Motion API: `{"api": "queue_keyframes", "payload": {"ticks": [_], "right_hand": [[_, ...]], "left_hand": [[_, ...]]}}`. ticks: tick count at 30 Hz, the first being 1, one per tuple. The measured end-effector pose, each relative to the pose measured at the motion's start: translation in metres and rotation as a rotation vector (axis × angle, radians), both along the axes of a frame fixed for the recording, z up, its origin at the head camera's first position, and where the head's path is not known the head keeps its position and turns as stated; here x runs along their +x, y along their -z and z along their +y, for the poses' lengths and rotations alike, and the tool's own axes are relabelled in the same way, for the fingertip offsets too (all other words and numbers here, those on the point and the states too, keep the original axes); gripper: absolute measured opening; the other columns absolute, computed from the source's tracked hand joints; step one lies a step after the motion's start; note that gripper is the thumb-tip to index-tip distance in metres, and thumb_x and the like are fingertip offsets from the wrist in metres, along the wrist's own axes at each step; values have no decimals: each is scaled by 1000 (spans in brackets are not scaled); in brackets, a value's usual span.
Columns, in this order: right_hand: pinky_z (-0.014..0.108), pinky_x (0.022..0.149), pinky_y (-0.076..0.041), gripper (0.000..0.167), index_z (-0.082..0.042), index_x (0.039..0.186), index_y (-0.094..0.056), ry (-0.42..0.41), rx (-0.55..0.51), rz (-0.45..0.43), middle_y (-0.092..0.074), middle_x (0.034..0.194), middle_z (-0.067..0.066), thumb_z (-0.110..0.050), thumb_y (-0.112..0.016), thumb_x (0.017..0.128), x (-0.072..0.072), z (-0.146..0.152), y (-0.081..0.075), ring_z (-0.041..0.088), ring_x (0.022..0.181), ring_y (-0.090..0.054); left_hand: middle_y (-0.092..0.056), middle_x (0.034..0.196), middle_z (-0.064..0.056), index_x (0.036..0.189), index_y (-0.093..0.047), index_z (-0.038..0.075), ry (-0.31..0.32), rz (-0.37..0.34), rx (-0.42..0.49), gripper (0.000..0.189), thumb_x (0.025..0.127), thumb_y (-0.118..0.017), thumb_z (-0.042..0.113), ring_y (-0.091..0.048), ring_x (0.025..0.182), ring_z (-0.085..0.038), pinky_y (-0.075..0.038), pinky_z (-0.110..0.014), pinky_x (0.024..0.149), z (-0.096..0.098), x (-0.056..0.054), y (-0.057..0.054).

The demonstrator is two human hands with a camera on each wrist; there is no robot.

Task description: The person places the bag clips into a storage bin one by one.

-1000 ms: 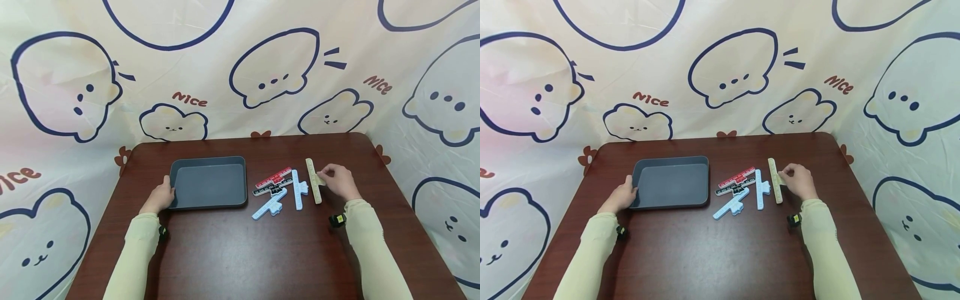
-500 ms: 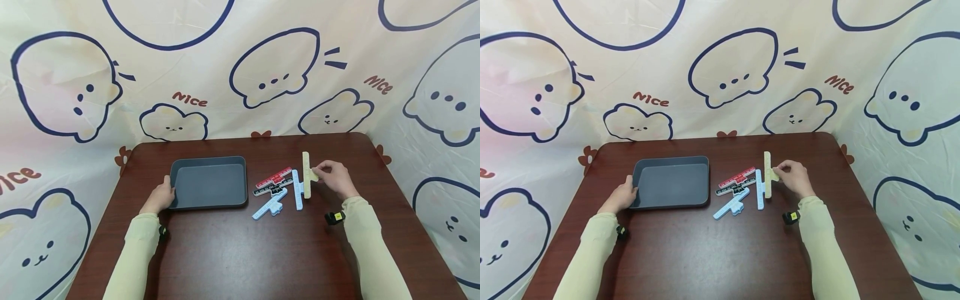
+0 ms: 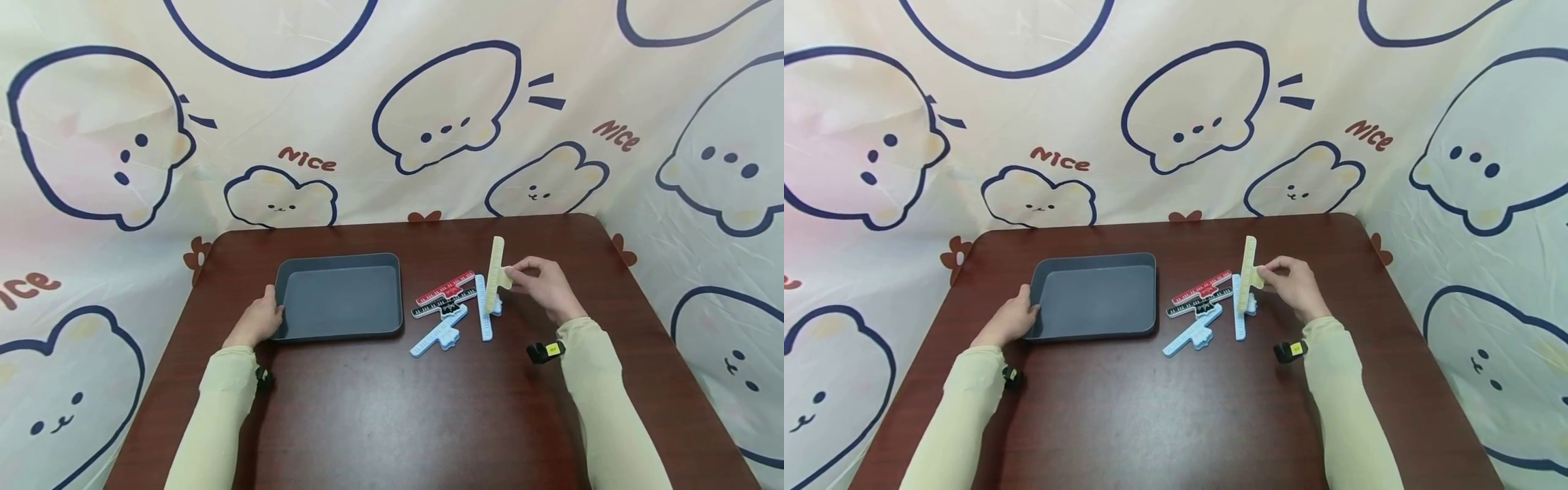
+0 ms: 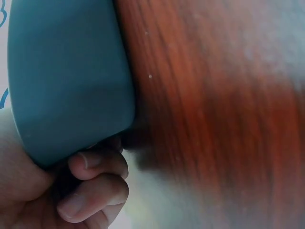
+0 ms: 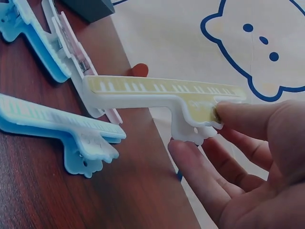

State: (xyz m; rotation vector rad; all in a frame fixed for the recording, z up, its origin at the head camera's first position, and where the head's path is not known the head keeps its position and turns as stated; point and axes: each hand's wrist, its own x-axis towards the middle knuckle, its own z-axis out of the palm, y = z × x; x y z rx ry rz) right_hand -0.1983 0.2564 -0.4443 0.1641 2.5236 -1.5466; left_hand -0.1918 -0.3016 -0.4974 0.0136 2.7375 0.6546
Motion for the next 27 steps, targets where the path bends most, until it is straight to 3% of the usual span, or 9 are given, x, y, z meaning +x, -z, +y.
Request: {"api": "queue_keyframes", "payload": {"ticks": [5,10,21,27], "right_hand": [[51,108,-48,41,4,124,-65,-3,-41,-14,-55,139,23,-30,-70,101,-2,-3,-2,37,112,-71],[61,116,-36,43,2,127,-65,-13,-61,-6,-55,141,22,-31,-71,100,-5,-8,-4,43,116,-69],[54,112,-41,40,4,122,-65,-28,-82,39,-57,138,21,-29,-72,100,-12,-18,-8,35,111,-73],[61,116,-34,43,2,124,-66,-35,-80,27,-56,141,21,-32,-73,99,-13,-24,-11,41,116,-70]], "left_hand": [[-62,118,-41,150,-15,-18,-1,-1,-9,58,109,-42,12,-69,101,-44,-54,-50,81,1,1,0],[-60,123,-43,150,-15,-19,6,5,-9,58,109,-43,11,-67,108,-48,-54,-55,88,2,2,0],[-56,129,-44,151,-18,-18,38,31,-1,58,109,-44,11,-64,115,-50,-52,-58,94,7,-1,2],[-56,131,-44,151,-18,-18,41,30,13,58,109,-43,12,-64,116,-50,-51,-58,94,13,-2,3]]}}
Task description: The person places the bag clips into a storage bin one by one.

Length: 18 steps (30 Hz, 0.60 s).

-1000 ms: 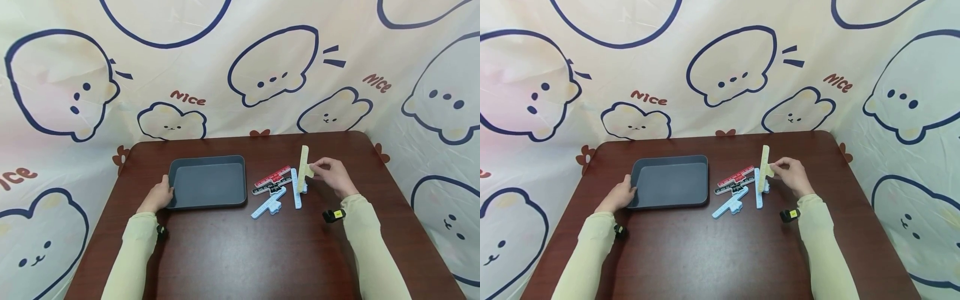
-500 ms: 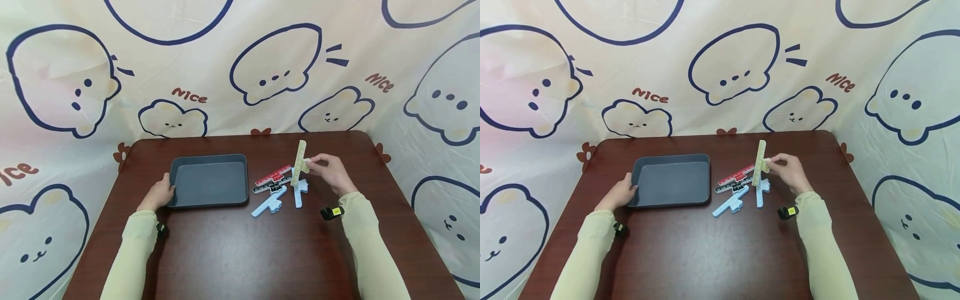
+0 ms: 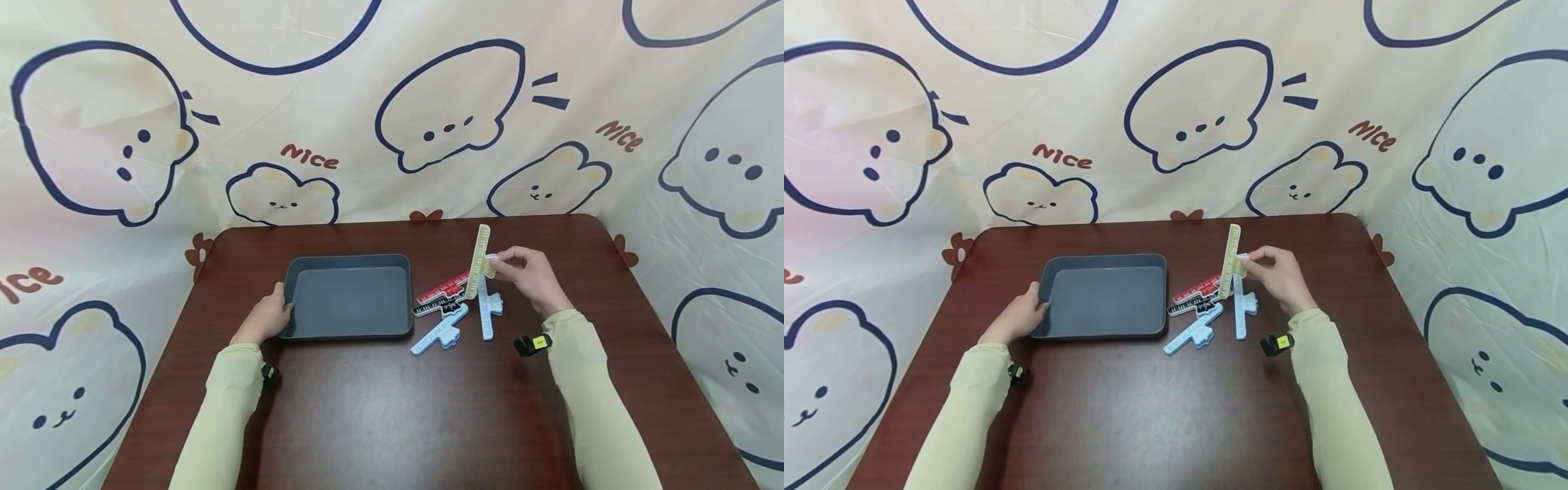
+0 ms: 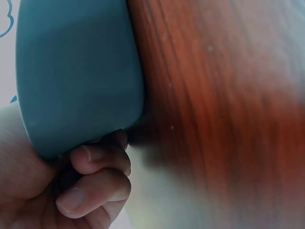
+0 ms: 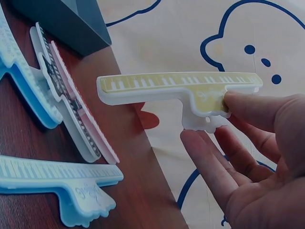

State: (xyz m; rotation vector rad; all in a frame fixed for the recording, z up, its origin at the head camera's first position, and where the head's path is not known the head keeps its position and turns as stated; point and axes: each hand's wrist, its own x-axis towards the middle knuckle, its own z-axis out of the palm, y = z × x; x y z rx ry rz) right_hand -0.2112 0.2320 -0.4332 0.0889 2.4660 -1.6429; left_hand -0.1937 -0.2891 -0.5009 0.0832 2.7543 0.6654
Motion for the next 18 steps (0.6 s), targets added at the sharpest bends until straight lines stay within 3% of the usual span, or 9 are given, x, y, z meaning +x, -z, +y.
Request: {"api": "queue_keyframes", "payload": {"ticks": [6,14,18], "right_hand": [[63,117,-32,43,2,125,-66,-5,-11,2,-56,141,22,-32,-73,99,-1,-5,0,44,118,-68],[56,116,-39,36,1,122,-67,-7,-31,4,-58,136,20,-27,-72,100,-4,-14,2,43,116,-69],[54,112,-43,36,1,123,-67,-15,-38,2,-58,136,20,-27,-71,100,-7,-21,0,40,114,-71]], "left_hand": [[-60,124,-43,151,-18,-18,7,7,-6,58,108,-44,11,-66,111,-49,-52,-57,91,6,-1,0],[-68,94,-28,149,-19,-17,4,-1,3,55,108,-44,11,-69,81,-32,-51,-45,72,9,-3,0],[-67,93,-28,150,-18,-17,2,-15,6,56,109,-44,11,-70,81,-33,-51,-44,71,10,-2,1]]}}
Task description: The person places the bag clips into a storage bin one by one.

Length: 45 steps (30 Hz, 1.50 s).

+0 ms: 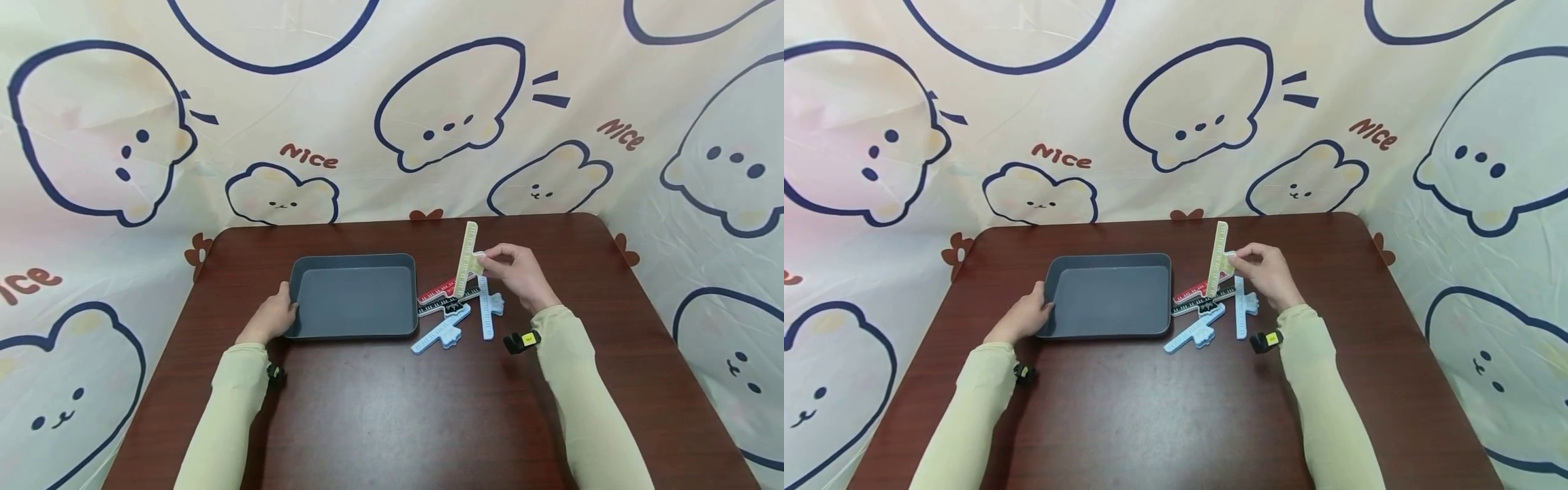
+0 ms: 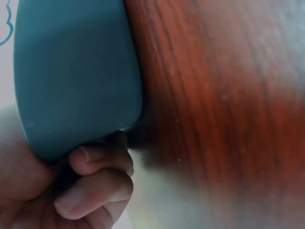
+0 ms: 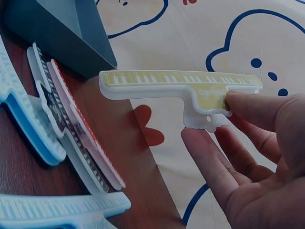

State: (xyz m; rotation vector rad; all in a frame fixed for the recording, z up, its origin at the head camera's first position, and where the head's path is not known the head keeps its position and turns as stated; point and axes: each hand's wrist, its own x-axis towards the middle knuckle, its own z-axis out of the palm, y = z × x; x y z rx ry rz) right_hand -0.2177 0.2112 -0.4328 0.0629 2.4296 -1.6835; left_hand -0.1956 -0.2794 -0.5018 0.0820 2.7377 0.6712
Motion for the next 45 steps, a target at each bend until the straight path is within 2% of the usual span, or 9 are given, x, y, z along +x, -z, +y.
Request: {"api": "queue_keyframes", "payload": {"ticks": [4,7,10,13,19,28,32,39,45], "right_hand": [[54,112,-44,37,1,124,-67,-16,-1,-6,-58,139,20,-26,-72,100,-2,-8,-3,39,116,-70],[54,111,-45,37,0,125,-67,-26,-5,-12,-56,141,19,-26,-72,100,-2,-13,-5,39,118,-69],[50,108,-48,37,0,125,-67,-32,-7,-12,-57,140,19,-26,-71,100,-3,-18,-5,37,117,-69],[49,107,-48,36,-1,124,-67,-38,-8,-7,-59,137,19,-27,-71,100,-3,-22,-5,37,115,-70],[53,108,-47,33,-4,119,-69,-46,-4,5,-63,128,16,-31,-72,99,-3,-30,-1,42,114,-70],[54,107,-49,33,-4,123,-67,-69,-74,7,-64,129,19,-26,-72,99,-9,-46,3,43,112,-71],[58,102,-50,33,-4,125,-65,-87,-107,-3,-62,129,20,-24,-72,99,-11,-55,2,42,109,-72],[58,99,-52,35,-5,128,-63,-109,-134,-5,-63,120,19,-22,-73,99,-15,-74,1,30,102,-73],[56,99,-52,39,-4,132,-66,-129,-152,-37,-65,123,21,-22,-72,99,-16,-90,3,31,103,-74]], "left_hand": [[-66,109,-37,152,-11,-17,5,-41,4,59,109,-41,12,-71,96,-39,-53,-48,80,-1,1,-2],[-63,115,-40,152,-6,-18,21,-80,10,61,110,-39,12,-70,99,-40,-52,-48,82,-3,2,-5],[-65,110,-37,153,-1,-17,31,-102,18,64,110,-38,11,-69,91,-35,-50,-46,79,-4,1,-6],[-66,96,-29,154,0,-17,29,-99,23,64,110,-38,11,-67,81,-30,-48,-43,75,-2,2,-7],[-67,91,-25,155,0,-16,22,-97,9,65,110,-38,12,-70,85,-31,-51,-45,79,0,3,-5],[-57,72,-12,155,-2,-14,-5,-96,13,63,111,-38,13,-56,59,-21,-42,-36,63,2,1,-2],[-54,69,-9,154,-4,-13,-6,-94,15,61,111,-37,13,-52,56,-20,-40,-35,61,2,1,-2],[-53,67,-8,154,-6,-12,-10,-91,11,59,111,-37,14,-51,55,-20,-40,-34,59,2,2,-3],[-54,68,-10,154,-4,-13,-10,-93,4,61,111,-38,14,-54,58,-21,-42,-36,62,1,1,-3]]}}
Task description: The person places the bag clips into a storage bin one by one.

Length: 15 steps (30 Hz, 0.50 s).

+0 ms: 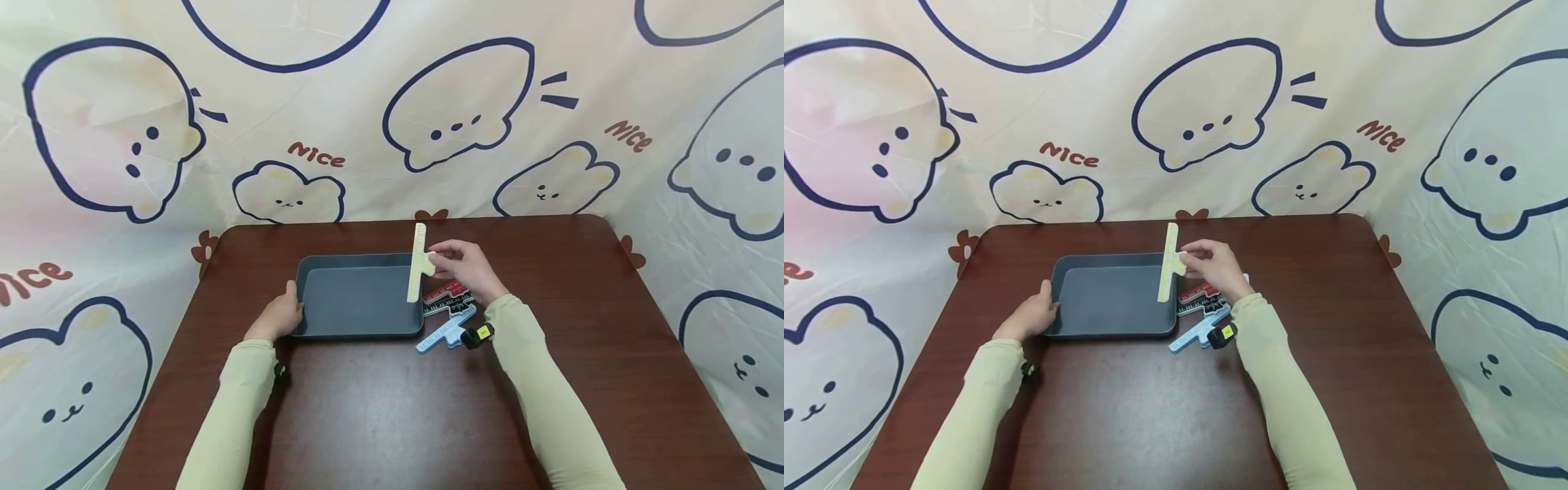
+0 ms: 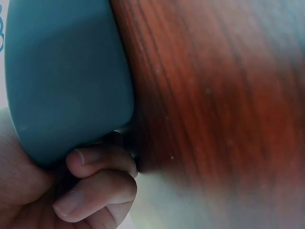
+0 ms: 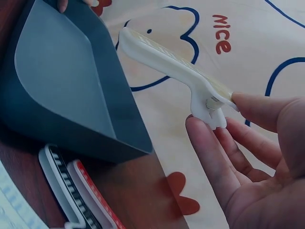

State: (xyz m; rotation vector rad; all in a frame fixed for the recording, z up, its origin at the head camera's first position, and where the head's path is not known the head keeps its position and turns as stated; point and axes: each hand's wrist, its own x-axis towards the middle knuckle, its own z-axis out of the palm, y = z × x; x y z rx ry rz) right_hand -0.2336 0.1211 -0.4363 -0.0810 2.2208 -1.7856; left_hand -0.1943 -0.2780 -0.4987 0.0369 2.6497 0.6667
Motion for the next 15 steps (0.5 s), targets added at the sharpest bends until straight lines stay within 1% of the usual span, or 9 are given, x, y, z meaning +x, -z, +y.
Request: {"api": "queue_keyframes", "payload": {"ticks": [4,8,11,15], "right_hand": [[55,99,-53,36,-4,129,-69,-6,-7,-22,-66,124,20,-23,-73,98,0,-10,2,34,103,-74],[56,98,-53,35,-5,128,-69,-13,-24,-21,-67,124,21,-22,-74,98,0,-17,4,36,102,-75],[55,98,-54,35,-4,128,-69,-14,-33,-23,-68,123,21,-22,-73,98,0,-21,5,36,101,-75],[54,98,-54,35,-4,129,-69,-19,-38,-42,-67,123,22,-21,-73,99,-1,-28,6,31,97,-75]], "left_hand": [[-57,72,-11,154,-5,-13,6,3,-3,61,111,-38,14,-56,61,-22,-44,-36,64,0,0,0],[-58,73,-12,153,-8,-13,10,10,-13,58,111,-38,14,-58,62,-22,-44,-36,64,0,0,1],[-56,73,-12,149,-13,-12,7,16,-9,52,111,-38,14,-56,60,-22,-43,-36,62,0,0,1],[-53,72,-9,145,-17,-10,6,23,0,47,111,-38,13,-53,58,-22,-41,-35,60,0,0,1]]}}
